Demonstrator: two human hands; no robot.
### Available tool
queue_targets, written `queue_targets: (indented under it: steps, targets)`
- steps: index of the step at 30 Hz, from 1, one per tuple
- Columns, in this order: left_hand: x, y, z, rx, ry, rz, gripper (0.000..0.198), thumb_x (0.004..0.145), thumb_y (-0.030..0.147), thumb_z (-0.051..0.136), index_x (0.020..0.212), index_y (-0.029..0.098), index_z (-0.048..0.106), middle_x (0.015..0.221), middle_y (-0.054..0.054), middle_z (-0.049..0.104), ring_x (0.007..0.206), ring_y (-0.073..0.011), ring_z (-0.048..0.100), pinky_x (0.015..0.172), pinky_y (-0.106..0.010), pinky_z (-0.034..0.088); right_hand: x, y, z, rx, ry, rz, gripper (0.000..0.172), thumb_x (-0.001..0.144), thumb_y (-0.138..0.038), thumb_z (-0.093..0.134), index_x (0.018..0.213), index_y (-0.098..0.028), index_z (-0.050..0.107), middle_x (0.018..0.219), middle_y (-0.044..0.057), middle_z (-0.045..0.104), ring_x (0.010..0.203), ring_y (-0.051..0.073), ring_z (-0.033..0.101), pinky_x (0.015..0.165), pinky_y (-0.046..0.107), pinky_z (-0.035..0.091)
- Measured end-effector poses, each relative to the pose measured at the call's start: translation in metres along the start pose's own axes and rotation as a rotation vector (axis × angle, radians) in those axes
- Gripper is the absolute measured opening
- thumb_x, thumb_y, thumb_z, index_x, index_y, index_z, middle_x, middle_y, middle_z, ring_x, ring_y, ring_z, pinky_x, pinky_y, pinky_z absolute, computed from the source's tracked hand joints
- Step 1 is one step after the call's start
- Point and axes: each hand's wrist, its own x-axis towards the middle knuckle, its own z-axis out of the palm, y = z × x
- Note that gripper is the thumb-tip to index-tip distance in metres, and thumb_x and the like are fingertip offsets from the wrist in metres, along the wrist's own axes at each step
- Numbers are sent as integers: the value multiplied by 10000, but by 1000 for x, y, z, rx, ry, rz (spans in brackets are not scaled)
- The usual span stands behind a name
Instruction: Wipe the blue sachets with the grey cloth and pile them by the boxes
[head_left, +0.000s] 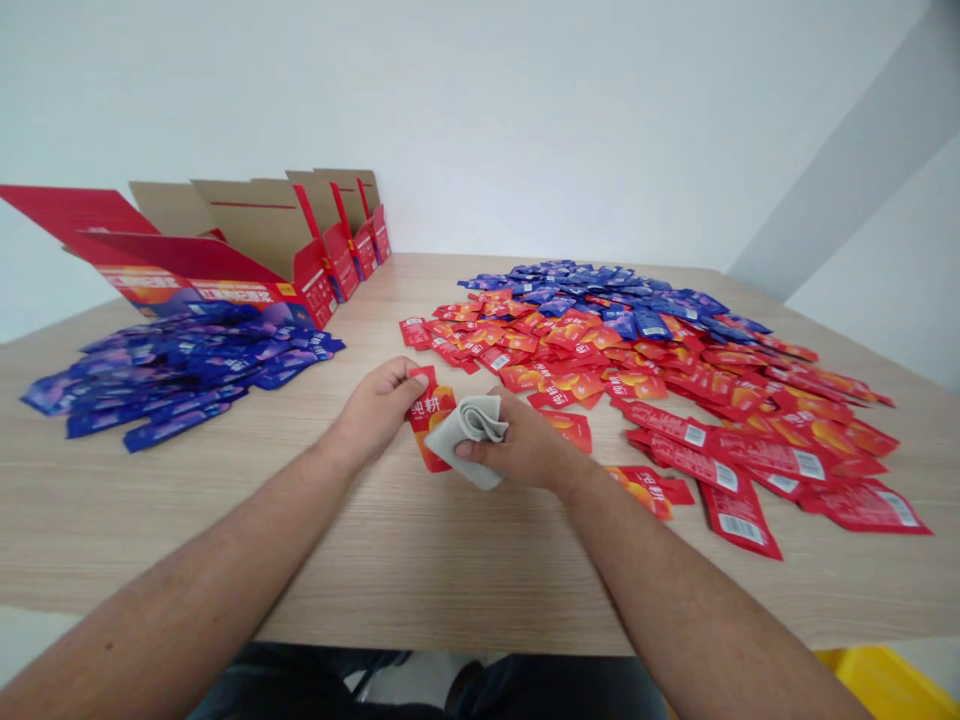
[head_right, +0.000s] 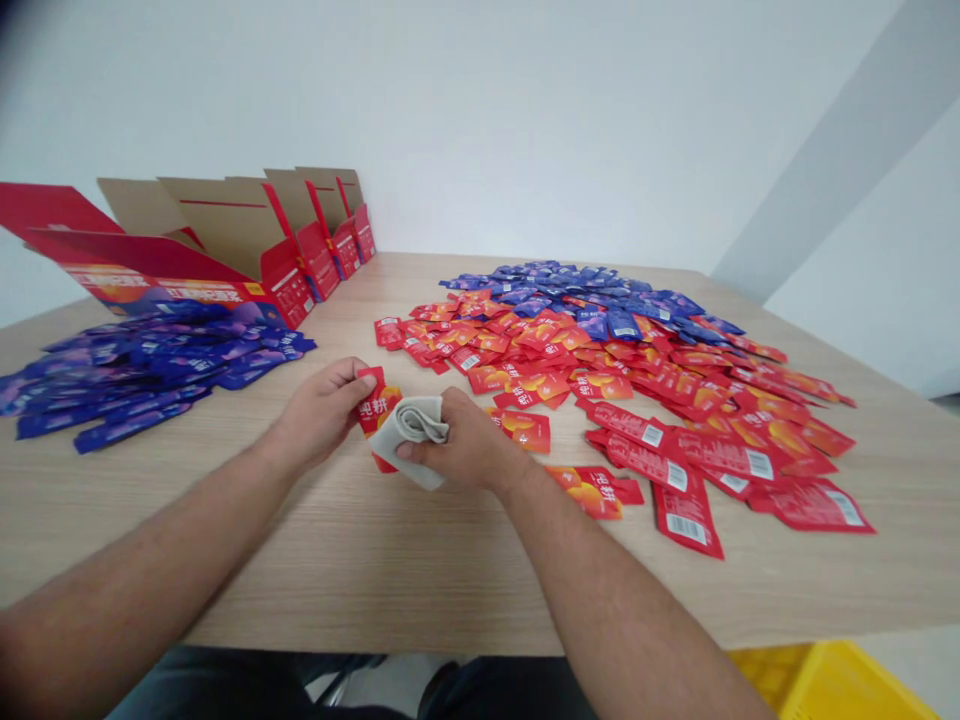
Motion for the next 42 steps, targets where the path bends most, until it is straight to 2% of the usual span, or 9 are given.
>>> queue_targets:
  steps: [3,7,15,24,26,30,32,36,42]
  targets:
    - [-7,-13,8,-122,-5,-47,271,817,385,718,794,197,525,623,51,566,539,-95,470,539,-224,380,-1,3,6,2,12,18,383,746,-408,845,1027,-203,684,1024,39,664,907,196,646,768,306,529]
    - [-9,-28,17,-124,-26,-66,337,797,445,756,802,182,547,628,46,579,540,-86,476,528,-213,371,0,5,12,38,-86,58,272,771,-361,801,984,-221,704,923,16,699,866,190,660,754,304,529]
    - [-12,-38,21,-197,-108,-253,386,754,498,774,841,186,565,671,34,609,560,-118,553,553,-257,473,4,14,9,179,71,193,374,773,-454,764,1058,-219,706,972,28,772,843,200,703,717,308,536]
    - [-6,-49,17,-41,-128,-126,223,830,343,678,780,195,519,653,52,531,574,-93,463,542,-218,399,1,12,8,110,50,264,367,750,-438,758,1031,-211,696,942,37,771,810,210,704,717,333,541]
    - [-7,-48,18,-56,-123,-178,211,837,322,663,776,202,500,637,52,529,561,-100,483,533,-220,414,0,9,3,57,98,239,334,771,-437,745,1024,-223,706,924,34,773,803,216,709,706,337,550]
    - [-8,-45,20,-107,-115,-278,186,846,289,640,780,211,484,674,26,596,571,-134,583,527,-248,476,0,3,-11,-123,353,184,317,831,-450,697,1048,-221,728,956,54,782,851,240,720,754,368,564]
    - [-8,-44,21,-106,-121,-289,178,853,287,629,774,208,491,686,19,612,572,-137,600,529,-254,493,0,1,-12,-182,421,167,329,851,-459,678,1073,-220,726,972,57,782,855,240,720,764,372,563]
    - [-10,-44,21,-90,-155,-226,182,823,265,648,742,197,500,628,41,564,539,-104,551,508,-210,451,0,1,-1,-258,242,131,193,856,-392,675,976,-247,719,885,27,770,794,216,707,723,338,541]
    - [-16,-38,23,-156,-234,-225,188,784,281,664,741,197,501,652,34,606,589,-121,601,552,-233,493,-2,1,7,-291,247,90,179,890,-399,631,979,-255,688,880,21,757,784,207,696,680,317,510]
